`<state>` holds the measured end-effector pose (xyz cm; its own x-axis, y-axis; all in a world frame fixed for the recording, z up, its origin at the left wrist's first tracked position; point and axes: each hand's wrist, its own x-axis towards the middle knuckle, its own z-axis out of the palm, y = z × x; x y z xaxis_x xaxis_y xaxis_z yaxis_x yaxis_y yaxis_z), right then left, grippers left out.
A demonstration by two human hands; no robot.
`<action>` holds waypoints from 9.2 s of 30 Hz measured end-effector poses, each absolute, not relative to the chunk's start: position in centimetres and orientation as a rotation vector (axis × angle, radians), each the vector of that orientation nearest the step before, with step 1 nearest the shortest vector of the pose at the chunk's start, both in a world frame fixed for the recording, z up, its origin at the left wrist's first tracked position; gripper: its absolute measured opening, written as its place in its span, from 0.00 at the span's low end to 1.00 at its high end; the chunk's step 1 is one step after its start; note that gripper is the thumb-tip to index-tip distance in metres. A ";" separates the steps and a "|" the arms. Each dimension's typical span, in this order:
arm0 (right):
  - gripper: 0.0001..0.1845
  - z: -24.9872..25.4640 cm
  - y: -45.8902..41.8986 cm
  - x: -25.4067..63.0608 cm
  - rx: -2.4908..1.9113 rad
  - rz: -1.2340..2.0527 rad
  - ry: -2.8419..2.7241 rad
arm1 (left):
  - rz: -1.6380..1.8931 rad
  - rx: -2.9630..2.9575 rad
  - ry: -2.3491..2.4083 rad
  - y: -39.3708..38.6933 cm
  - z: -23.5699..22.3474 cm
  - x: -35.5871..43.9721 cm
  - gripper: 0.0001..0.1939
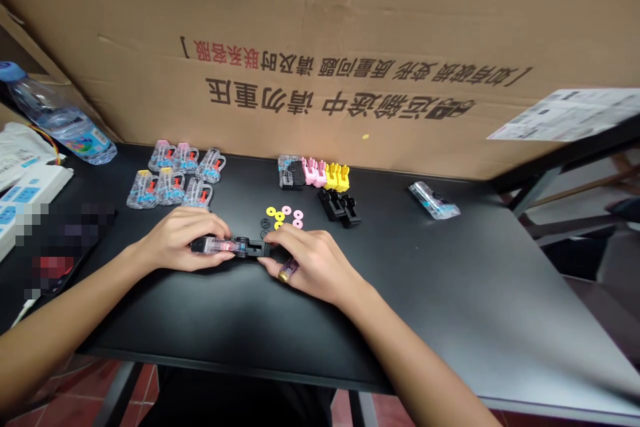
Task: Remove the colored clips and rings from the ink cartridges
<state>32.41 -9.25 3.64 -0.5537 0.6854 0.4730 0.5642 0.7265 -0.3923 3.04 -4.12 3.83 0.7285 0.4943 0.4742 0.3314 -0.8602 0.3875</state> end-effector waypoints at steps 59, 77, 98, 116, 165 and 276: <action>0.12 4.0 -9.1 33.4 -1.054 0.117 -2.468 | 0.833 2.752 0.667 -3.4 4.0 3.7 0.12; 0.13 4.8 -9.0 33.9 -1.079 -0.004 -2.471 | 0.905 2.751 0.632 -3.2 3.9 4.1 0.11; 0.10 4.1 -9.2 32.8 -1.038 0.278 -2.312 | 0.821 2.646 0.791 -4.1 4.0 3.9 0.44; 0.28 3.8 -10.3 32.0 -1.036 0.829 -1.548 | 0.789 2.150 0.701 -5.1 2.6 5.5 0.18; 0.06 5.1 -10.5 30.3 -1.194 0.743 -1.645 | 0.722 2.182 0.693 -4.8 2.6 5.1 0.18; 0.10 4.2 -9.1 31.9 -1.044 0.501 -1.806 | 1.193 2.153 1.005 -4.1 3.2 4.7 0.13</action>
<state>31.90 -9.05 4.16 -0.1776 0.8286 0.5309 0.4363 0.5499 -0.7122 4.72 -4.09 3.21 0.3506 0.7856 0.5099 0.3692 -0.6163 0.6956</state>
